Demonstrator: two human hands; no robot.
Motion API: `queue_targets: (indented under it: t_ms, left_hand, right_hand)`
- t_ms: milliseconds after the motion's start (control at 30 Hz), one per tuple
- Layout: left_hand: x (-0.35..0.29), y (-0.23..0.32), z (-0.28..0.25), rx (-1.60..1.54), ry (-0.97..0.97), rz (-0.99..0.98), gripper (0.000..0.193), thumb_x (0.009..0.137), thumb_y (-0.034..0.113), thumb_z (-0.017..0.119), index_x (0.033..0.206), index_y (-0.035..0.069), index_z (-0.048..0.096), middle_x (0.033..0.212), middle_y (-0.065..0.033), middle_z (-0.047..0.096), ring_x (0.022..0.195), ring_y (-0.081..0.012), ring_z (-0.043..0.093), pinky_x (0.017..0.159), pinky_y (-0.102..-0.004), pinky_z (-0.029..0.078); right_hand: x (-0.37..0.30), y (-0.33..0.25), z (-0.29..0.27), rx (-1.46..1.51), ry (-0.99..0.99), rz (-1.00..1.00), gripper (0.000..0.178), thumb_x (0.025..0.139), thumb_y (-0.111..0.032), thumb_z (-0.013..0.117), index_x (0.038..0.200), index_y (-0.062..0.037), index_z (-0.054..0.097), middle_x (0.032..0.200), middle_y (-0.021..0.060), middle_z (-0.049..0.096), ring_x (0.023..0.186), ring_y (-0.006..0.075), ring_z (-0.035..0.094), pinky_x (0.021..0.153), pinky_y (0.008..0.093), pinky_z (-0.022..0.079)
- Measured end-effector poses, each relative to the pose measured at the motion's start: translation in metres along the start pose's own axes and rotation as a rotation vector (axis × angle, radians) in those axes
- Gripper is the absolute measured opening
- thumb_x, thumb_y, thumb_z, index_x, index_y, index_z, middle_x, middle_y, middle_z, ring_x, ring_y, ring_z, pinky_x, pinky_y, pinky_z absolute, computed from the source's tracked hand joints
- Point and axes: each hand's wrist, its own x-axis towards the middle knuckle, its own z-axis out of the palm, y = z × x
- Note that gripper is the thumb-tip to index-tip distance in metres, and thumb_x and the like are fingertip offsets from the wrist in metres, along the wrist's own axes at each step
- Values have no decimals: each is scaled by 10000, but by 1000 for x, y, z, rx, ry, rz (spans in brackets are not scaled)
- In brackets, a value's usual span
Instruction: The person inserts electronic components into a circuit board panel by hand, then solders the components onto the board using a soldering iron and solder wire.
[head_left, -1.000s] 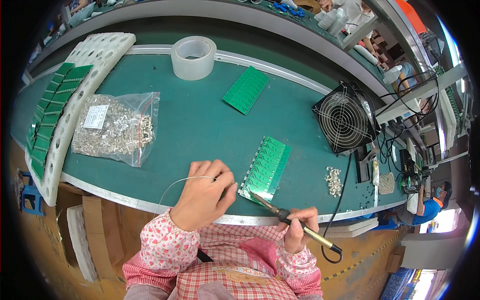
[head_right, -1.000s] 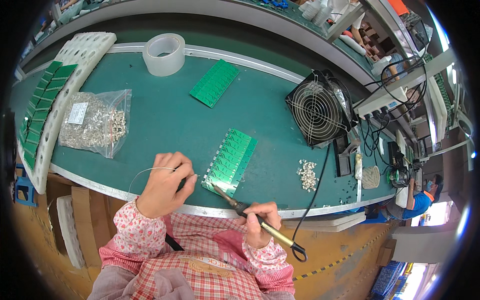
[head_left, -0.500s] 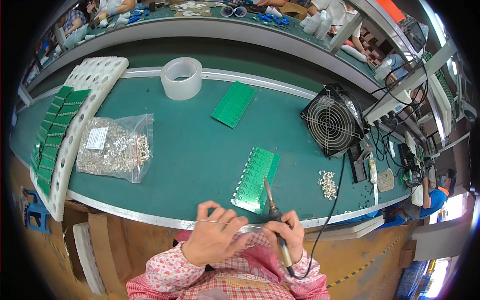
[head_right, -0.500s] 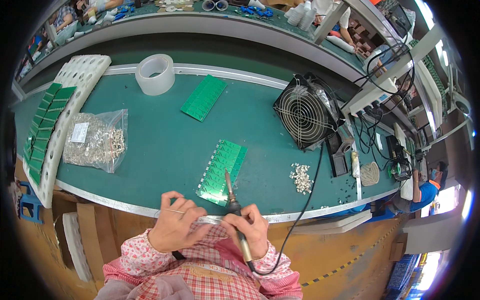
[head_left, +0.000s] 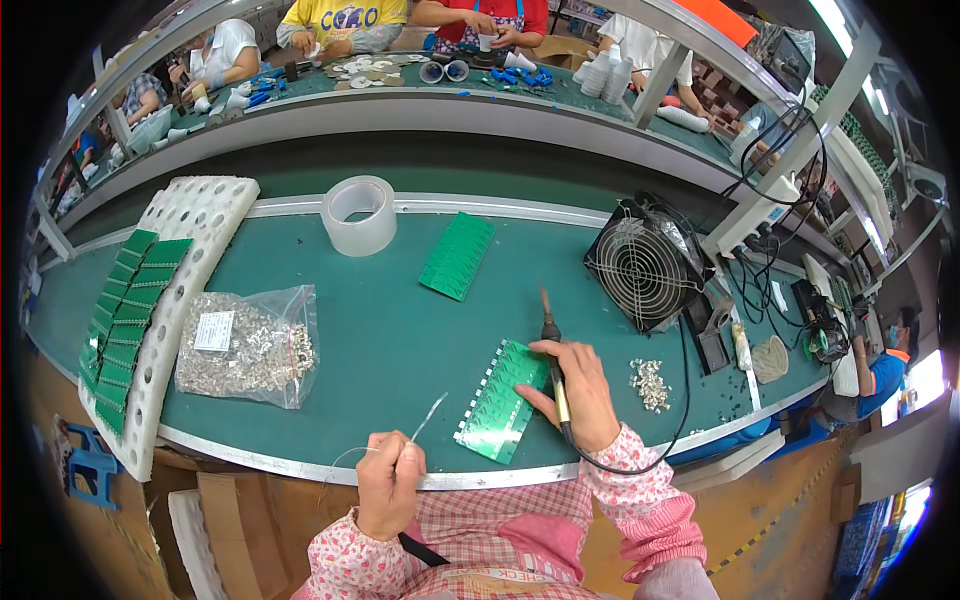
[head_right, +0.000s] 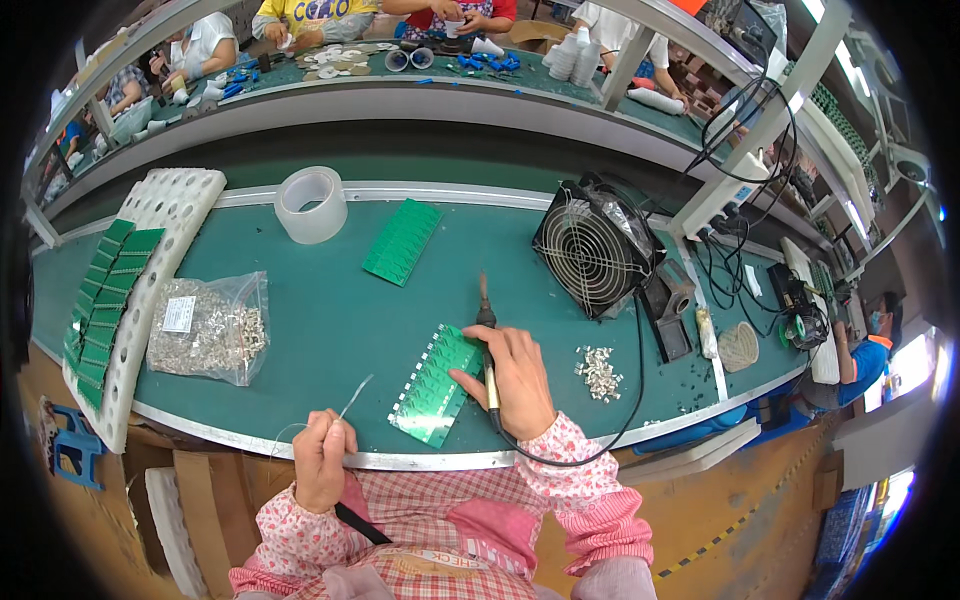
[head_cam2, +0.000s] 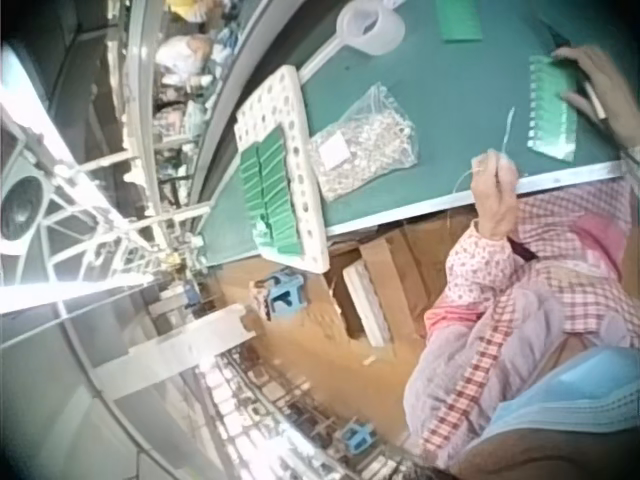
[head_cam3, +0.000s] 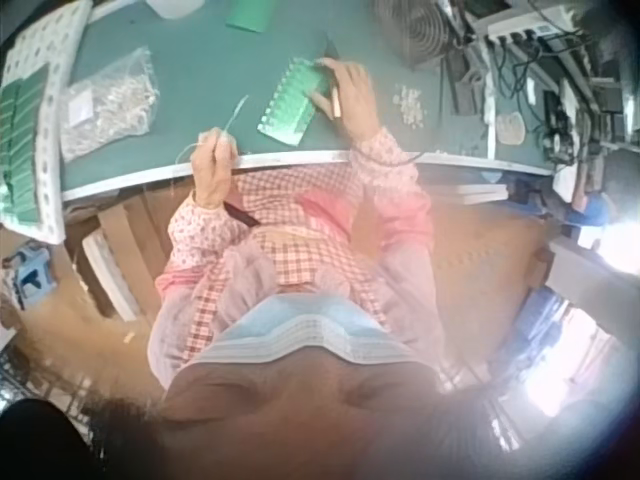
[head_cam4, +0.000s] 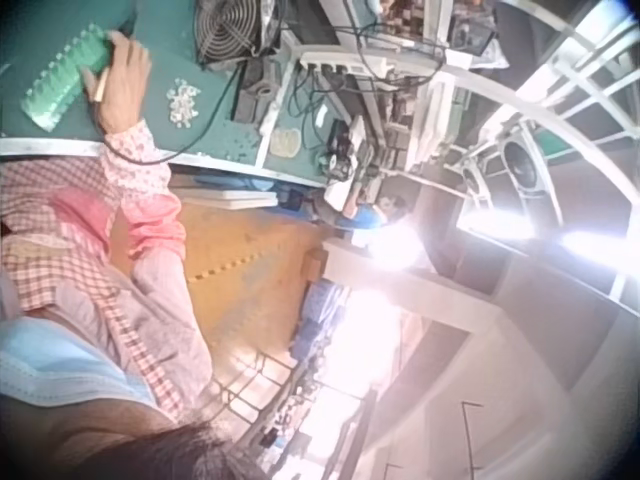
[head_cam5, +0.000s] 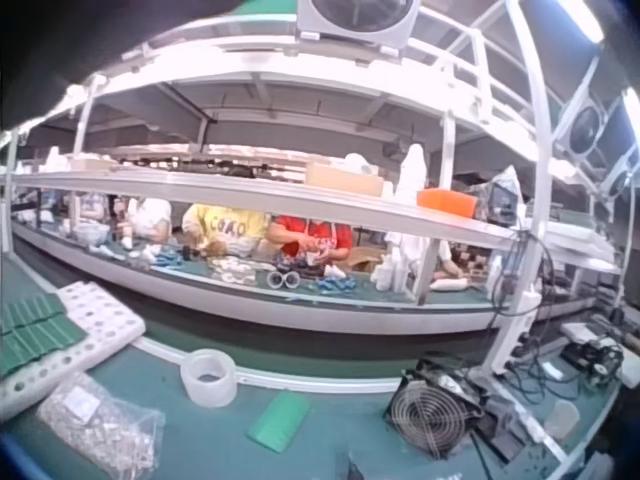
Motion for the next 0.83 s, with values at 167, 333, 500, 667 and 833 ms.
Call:
queue_targets:
  t_ms: [167, 333, 500, 667, 833]
  left_hand:
    - [9, 1, 5, -205, 51, -171, 321, 1045, 146, 444, 761, 9, 502, 696, -83, 600, 680, -186, 537, 778, -338, 415]
    - [15, 7, 12, -358, 129, -206, 120, 1009, 100, 569, 1010, -20, 576, 988, -105, 680, 921, -157, 645, 806, -296, 508]
    - [18, 17, 9, -542, -61, -303, 361, 928, 23, 682, 1247, -41, 525, 1176, -124, 631, 1036, -150, 631, 890, -278, 503]
    - [23, 10, 15, -785, -122, -491, 317, 956, 43, 661, 1243, -18, 542, 1147, -90, 626, 1034, -129, 600, 897, -275, 501]
    - [23, 2, 13, -799, -144, -502, 320, 969, 68, 652, 1257, -10, 536, 1213, -83, 599, 1034, -143, 601, 904, -287, 503]
  right_hand:
    - [-15, -14, 2, 586, 75, 431, 354, 907, -75, 711, 1222, -40, 553, 1012, 100, 599, 754, 185, 630, 631, 297, 547]
    - [-28, -28, 3, 1021, 250, 634, 347, 966, -80, 645, 1268, -12, 487, 1045, 66, 516, 780, 95, 603, 618, 245, 604]
    - [-36, -48, 8, 998, 451, 625, 353, 975, -121, 634, 1277, -45, 468, 1078, 59, 507, 861, 111, 600, 648, 250, 599]
    - [-46, -56, 17, 913, 539, 583, 339, 977, -97, 620, 1268, -46, 454, 1110, 80, 495, 824, 111, 600, 640, 268, 608]
    - [-61, -47, 26, 899, 514, 529, 375, 975, -75, 616, 1294, -53, 421, 1135, 96, 498, 850, 115, 633, 613, 267, 609]
